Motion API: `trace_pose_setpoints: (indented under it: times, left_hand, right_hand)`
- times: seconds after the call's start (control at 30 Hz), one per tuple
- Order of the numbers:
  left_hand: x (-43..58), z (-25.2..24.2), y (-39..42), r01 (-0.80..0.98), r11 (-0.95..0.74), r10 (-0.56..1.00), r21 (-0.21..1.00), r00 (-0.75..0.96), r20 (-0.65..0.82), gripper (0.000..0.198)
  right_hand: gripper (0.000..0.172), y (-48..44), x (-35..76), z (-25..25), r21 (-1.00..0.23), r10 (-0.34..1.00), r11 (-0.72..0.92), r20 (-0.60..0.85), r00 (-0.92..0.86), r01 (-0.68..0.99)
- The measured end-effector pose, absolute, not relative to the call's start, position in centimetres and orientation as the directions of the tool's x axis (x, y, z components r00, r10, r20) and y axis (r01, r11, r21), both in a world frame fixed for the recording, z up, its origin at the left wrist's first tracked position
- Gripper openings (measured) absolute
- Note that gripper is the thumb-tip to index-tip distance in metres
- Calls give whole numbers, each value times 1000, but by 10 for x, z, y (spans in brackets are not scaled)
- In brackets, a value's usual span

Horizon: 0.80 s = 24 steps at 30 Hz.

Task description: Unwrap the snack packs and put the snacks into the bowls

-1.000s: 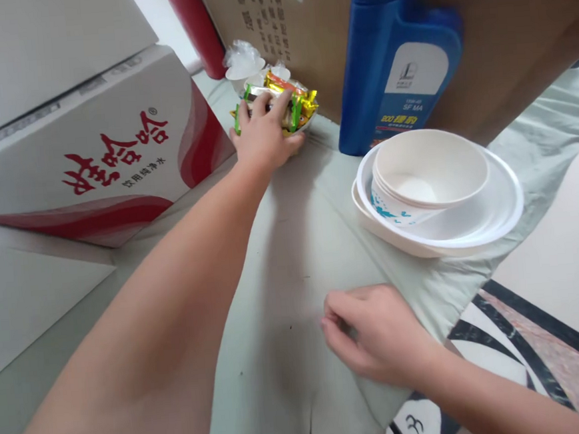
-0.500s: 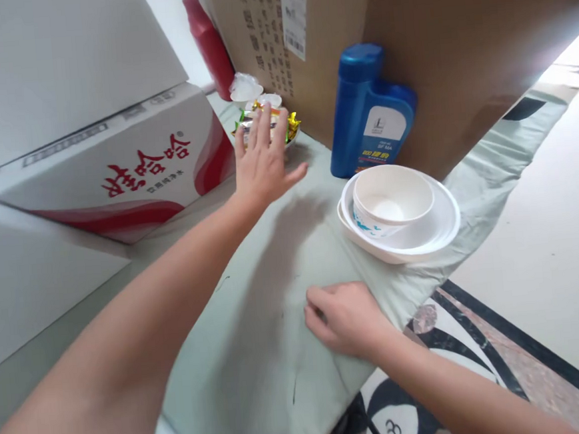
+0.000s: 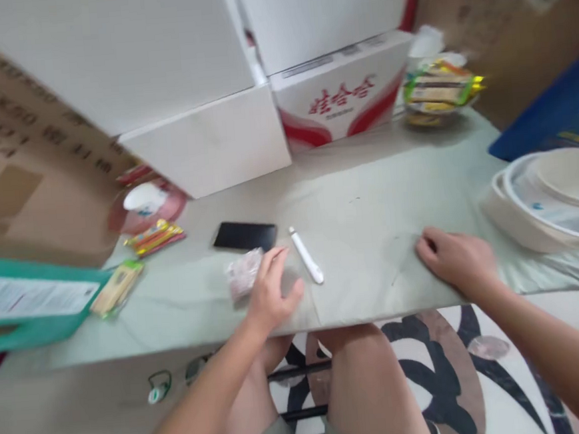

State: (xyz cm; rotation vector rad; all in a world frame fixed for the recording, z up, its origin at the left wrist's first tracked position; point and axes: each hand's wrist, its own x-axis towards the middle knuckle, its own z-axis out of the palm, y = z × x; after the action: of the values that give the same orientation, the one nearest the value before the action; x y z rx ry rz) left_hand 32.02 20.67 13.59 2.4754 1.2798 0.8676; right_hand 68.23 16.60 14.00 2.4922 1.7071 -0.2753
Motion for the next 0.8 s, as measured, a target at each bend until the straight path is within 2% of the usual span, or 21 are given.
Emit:
trace_pose_setpoints:
  times: [0.1, 0.2, 0.33, 0.43, 0.5, 0.63, 0.73, 0.8]
  left_hand:
    - [313, 121, 191, 640, -590, 792, 493, 340, 506, 50]
    - [317, 126, 187, 555, -652, 735, 517, 296, 610, 47]
    - [299, 143, 173, 452, -776, 598, 440, 302, 742, 28]
    - [267, 139, 163, 553, -730, 580, 402, 189, 792, 20]
    - [249, 127, 162, 673, -592, 653, 443, 79, 753, 20]
    - [239, 103, 171, 749, -328, 866, 576, -5, 500, 25]
    - [245, 99, 174, 742, -248, 913, 622, -35, 405, 24]
    - [248, 103, 172, 745, -227, 926, 627, -34, 376, 24]
  right_hand:
    - [33, 165, 669, 151, 38, 905, -366, -219, 365, 930]
    - [33, 166, 655, 163, 90, 891, -375, -239, 385, 923]
    - [35, 167, 645, 165, 199, 861, -397, -259, 439, 896]
    - [40, 168, 645, 158, 261, 841, -409, -265, 472, 874]
    - [43, 167, 646, 155, 276, 838, -406, -268, 476, 871]
    - [38, 164, 643, 159, 246, 845, -424, -238, 478, 872]
    - [29, 158, 637, 173, 100, 880, -405, -226, 418, 909]
    - [29, 155, 635, 181, -5, 896, -395, -225, 383, 919]
